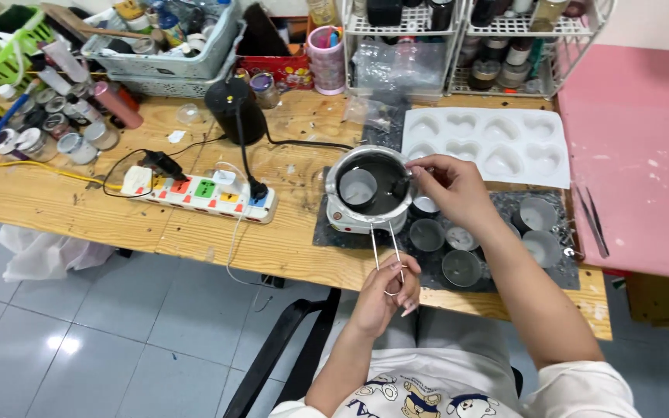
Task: Stirring and preparing wax in a production studio.
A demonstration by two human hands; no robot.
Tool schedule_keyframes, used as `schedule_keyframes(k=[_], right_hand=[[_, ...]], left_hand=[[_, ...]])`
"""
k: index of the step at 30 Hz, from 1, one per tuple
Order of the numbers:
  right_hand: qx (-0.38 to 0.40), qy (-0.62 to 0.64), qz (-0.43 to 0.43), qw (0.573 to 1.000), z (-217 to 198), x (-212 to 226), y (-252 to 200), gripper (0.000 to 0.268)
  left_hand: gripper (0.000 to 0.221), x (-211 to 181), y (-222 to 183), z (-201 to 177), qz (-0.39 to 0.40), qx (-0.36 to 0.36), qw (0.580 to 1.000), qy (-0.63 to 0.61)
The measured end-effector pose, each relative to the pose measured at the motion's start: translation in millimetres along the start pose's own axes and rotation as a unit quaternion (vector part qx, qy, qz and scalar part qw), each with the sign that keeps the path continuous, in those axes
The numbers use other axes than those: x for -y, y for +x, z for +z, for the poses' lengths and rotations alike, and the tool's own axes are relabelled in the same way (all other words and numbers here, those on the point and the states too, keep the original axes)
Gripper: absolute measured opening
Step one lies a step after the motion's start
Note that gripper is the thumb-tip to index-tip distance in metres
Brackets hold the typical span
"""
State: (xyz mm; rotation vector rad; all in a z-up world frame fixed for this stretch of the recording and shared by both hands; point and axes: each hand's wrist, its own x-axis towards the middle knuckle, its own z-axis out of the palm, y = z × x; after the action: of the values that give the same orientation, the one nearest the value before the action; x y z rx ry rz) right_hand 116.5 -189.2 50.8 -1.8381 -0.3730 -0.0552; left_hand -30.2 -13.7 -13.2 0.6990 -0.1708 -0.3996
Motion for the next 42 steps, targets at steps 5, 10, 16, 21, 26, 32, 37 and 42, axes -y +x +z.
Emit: schedule_keyframes(k=[5, 10, 16, 21, 26, 32, 37, 42], right_hand=[[0.027, 0.073, -0.005, 0.997, 5.1, 14.4, 8.0, 0.018], [-0.044, -0.282, -0.280, 0.917, -5.0, 45.3, 9.4, 0.012], [-0.048, -0.089, -0.181, 0.978, -0.7, 18.7, 22.6, 0.017], [-0.064, 0.012, -0.049, 0.997, -12.3, 18.8, 18.4, 0.022], [-0.086, 0.042, -0.065, 0.993, -20.7, 25.6, 9.9, 0.022], [-0.088, -0.046, -0.201, 0.975, -27.6, 51.7, 0.6, 0.020], [-0.064, -0.173, -0.294, 0.938, -30.5, 62.1, 0.6, 0.009], [-0.019, -0.215, -0.305, 0.928, -25.3, 47.5, 8.4, 0.015]], left_hand=[[0.026, -2.6, 1.5, 1.3, -0.012, 0.005, 1.000, 0.010], [0.029, -0.3, 2.6, 0.4, -0.004, 0.019, 1.000, 0.021], [0.029, -2.9, 1.7, 0.6, -0.008, 0.015, 0.999, 0.027], [0.028, -4.2, 2.0, 0.6, -0.017, 0.010, 0.999, 0.030], [0.028, -1.2, 5.2, 3.1, -0.010, 0.016, 0.999, 0.038], [0.027, -1.4, 7.1, 7.8, -0.027, 0.003, 0.998, 0.048], [0.027, 2.6, 6.8, 4.6, -0.017, 0.010, 0.999, 0.044], [0.028, -0.9, 6.2, 10.0, -0.014, -0.001, 0.998, 0.054]])
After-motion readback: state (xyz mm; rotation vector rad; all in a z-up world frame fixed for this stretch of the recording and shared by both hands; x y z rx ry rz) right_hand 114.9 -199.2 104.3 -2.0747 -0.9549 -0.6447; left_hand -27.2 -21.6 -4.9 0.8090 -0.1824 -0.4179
